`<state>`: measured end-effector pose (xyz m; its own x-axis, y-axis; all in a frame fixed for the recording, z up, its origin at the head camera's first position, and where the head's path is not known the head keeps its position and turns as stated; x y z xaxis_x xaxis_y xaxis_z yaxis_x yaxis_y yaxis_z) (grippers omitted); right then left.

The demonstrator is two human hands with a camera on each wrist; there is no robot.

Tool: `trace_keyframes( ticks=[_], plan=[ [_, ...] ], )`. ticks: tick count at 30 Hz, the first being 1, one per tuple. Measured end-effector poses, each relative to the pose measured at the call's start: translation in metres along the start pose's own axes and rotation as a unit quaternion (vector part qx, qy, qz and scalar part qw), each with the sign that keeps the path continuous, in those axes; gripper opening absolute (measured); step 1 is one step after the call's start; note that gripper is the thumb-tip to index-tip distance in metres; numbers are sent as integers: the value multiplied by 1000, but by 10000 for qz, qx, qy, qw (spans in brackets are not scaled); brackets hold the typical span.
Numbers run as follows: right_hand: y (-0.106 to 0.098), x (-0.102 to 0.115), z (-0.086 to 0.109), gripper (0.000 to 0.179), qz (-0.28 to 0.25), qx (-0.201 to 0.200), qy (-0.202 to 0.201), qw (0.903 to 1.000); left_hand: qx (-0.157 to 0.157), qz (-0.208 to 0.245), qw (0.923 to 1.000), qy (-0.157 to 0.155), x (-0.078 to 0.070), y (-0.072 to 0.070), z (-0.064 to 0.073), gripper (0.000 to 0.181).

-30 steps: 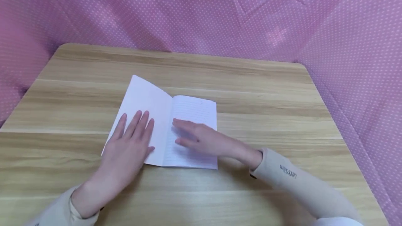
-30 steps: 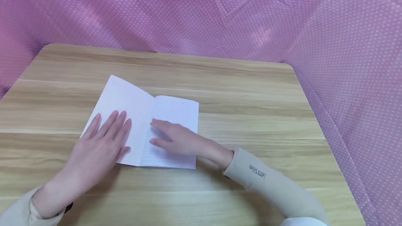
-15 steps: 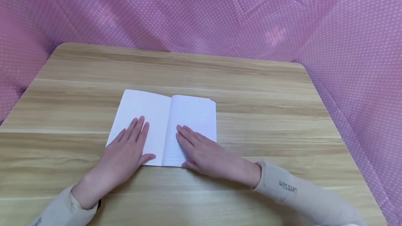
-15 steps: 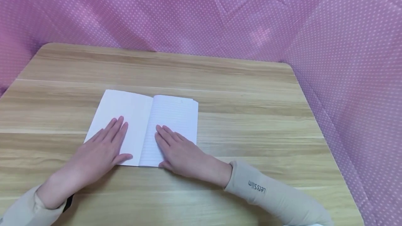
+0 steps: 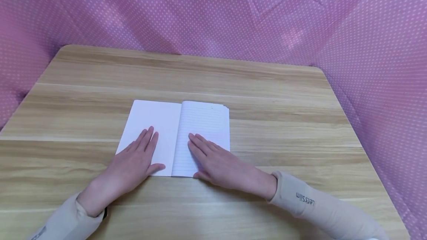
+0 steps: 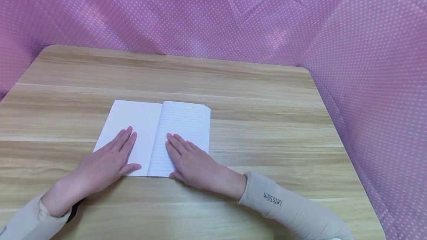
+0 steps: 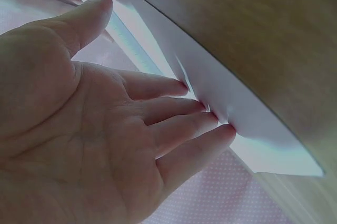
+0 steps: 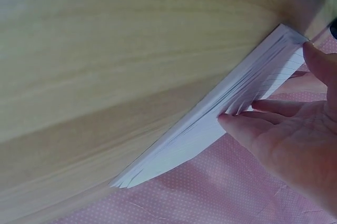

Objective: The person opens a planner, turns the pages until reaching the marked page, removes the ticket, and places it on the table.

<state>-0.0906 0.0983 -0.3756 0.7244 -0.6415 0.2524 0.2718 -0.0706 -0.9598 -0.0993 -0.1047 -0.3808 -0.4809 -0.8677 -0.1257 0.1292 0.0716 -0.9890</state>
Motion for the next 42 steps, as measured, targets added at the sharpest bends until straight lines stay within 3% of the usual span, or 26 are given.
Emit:
trace_keyframes(
  ticks=[8,27,42],
  plan=[
    [-5,-13,-7,80,-118,-47,251,9996,84,43,10000,-26,0,0,0,85],
    [-37,-102,-52,72,-1203,-586,1246,9831,77,71,9999,-38,-1,-2,1,85],
    [-41,-117,-58,56,-1799,-715,1525,9692,140,138,9998,-92,0,0,0,84]
  ],
)
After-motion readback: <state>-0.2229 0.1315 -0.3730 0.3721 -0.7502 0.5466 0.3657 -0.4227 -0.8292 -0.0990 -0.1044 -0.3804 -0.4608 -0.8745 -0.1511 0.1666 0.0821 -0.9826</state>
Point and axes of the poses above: each hand's wrist, its own z-axis away from the middle knuckle, its own y-axis out of the palm, x = y × z, the point moved 5 cm from there along -z, towards the middle knuckle, and after that the axes turned 5 degrees about -z, right-handed, at the moved point
